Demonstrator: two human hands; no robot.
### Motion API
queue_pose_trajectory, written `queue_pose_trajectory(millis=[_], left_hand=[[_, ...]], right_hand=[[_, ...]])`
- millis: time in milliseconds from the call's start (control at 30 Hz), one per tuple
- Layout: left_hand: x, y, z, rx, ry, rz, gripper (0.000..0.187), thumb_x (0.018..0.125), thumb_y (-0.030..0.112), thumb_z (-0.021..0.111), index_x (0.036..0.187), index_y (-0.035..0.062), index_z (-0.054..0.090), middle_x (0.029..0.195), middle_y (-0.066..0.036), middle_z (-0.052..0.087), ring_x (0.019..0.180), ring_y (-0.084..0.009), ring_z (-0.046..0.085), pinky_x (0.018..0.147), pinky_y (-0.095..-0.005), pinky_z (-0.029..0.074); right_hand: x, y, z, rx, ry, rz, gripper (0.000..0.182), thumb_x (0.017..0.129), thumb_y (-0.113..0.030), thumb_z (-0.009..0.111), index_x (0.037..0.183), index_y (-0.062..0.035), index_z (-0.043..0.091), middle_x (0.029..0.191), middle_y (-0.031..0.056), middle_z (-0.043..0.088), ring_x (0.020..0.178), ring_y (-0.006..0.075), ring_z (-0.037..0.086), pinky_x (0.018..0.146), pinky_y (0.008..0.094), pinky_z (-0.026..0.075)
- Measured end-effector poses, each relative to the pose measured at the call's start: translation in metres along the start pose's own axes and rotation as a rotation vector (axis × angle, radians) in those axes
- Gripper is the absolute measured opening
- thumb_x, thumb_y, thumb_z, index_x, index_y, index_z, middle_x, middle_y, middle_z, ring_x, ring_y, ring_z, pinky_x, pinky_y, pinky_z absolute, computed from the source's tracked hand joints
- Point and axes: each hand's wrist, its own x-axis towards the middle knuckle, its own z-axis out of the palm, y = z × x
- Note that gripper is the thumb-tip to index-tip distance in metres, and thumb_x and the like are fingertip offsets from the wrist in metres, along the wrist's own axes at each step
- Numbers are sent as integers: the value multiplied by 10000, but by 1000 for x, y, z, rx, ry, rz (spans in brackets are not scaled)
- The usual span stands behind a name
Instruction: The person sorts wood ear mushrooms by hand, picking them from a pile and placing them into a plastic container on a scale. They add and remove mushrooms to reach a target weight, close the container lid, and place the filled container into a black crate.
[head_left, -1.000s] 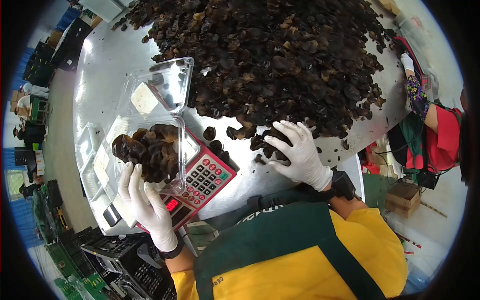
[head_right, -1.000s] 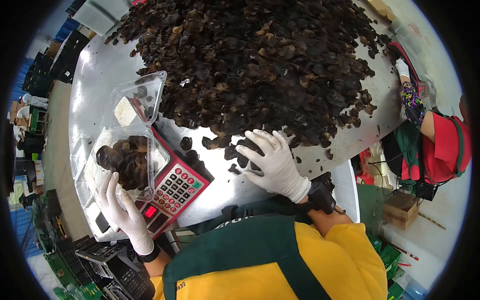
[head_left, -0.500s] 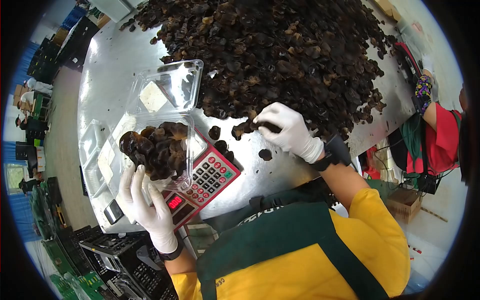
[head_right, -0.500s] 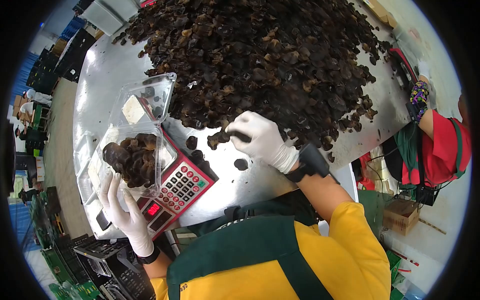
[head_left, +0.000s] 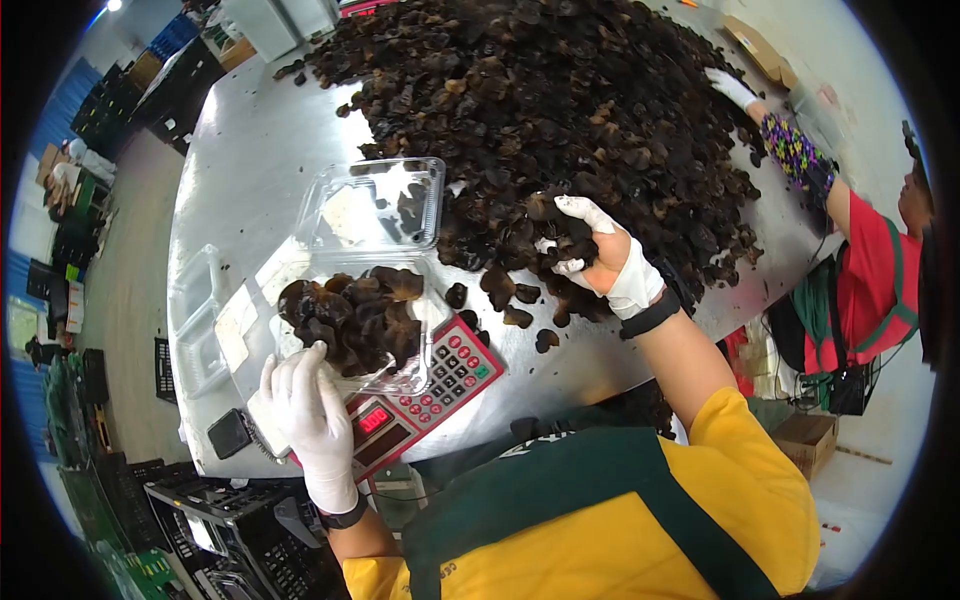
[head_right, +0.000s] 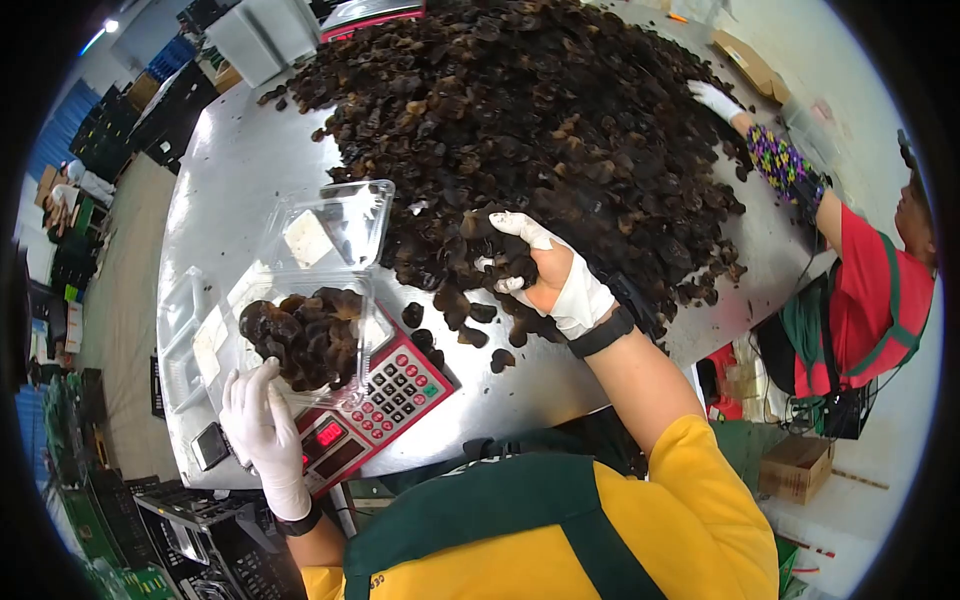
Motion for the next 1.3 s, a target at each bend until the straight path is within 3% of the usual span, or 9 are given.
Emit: queue_pose_trajectory(millis=[133,200,333,533,700,800,1000,1200,1300], left_hand=[[1,8,-8,25,21,-7,254,873,12,602,1107,70,684,1034,-83,693,1018,-271,639,1066,-467,421],[3,8,-11,42,60,-15,266,857,5,617,1105,70,687,1058,-97,683,1031,-291,633,1051,-448,423],[3,-1,-12,-51,148,-111,324,852,-53,610,1162,17,671,1169,-164,642,1135,-337,609,1015,-415,457],[12,-1,-7,-152,129,-111,397,916,71,595,1307,2,602,1322,-216,597,1242,-377,564,1076,-444,432],[6,-6,5,-140,54,-69,446,903,94,623,1331,-16,563,1346,-218,566,1283,-400,510,1104,-474,378],[3,-9,3,-126,71,-72,451,892,101,634,1323,-12,567,1337,-205,567,1258,-396,520,1083,-476,392],[6,-39,-36,-94,239,-171,375,985,128,576,1325,-30,578,1319,-186,613,1281,-337,554,1103,-427,407],[36,-27,-66,-102,153,-122,456,852,-39,595,1304,11,611,1314,-181,612,1263,-331,567,1091,-409,419],[57,-14,-53,-115,5,70,477,829,41,664,1303,66,631,1344,-157,606,1288,-341,545,1094,-435,413]], right_hand=[[2,8,51,-176,6,-88,317,961,-238,634,1219,-54,655,1032,73,718,768,155,677,430,214,445],[6,11,82,-400,-186,-168,315,947,-226,643,1193,-29,653,1049,65,721,903,149,690,741,255,554],[12,31,152,-735,-358,-246,240,949,-142,643,1128,16,662,1018,44,708,947,118,657,912,291,519],[52,97,160,-1739,-801,-945,458,827,-256,733,1234,-82,616,1252,139,593,1188,344,544,1064,444,417],[27,71,162,-1675,-740,-900,653,800,-248,787,1382,-71,549,1433,210,510,1306,393,504,1102,453,409],[7,45,147,-1568,-501,-870,524,820,-158,763,1314,-72,613,1370,205,568,1264,375,549,1066,433,453],[-25,6,71,-1364,-36,-615,234,914,-40,662,1146,-20,693,1174,85,680,1025,153,665,867,269,515],[-47,17,-4,-1368,111,-506,170,938,1,627,1095,13,692,1082,95,689,931,142,644,870,259,493],[-53,21,-8,-1509,108,-579,176,916,20,634,1080,0,695,1067,98,692,914,167,653,841,274,511]])
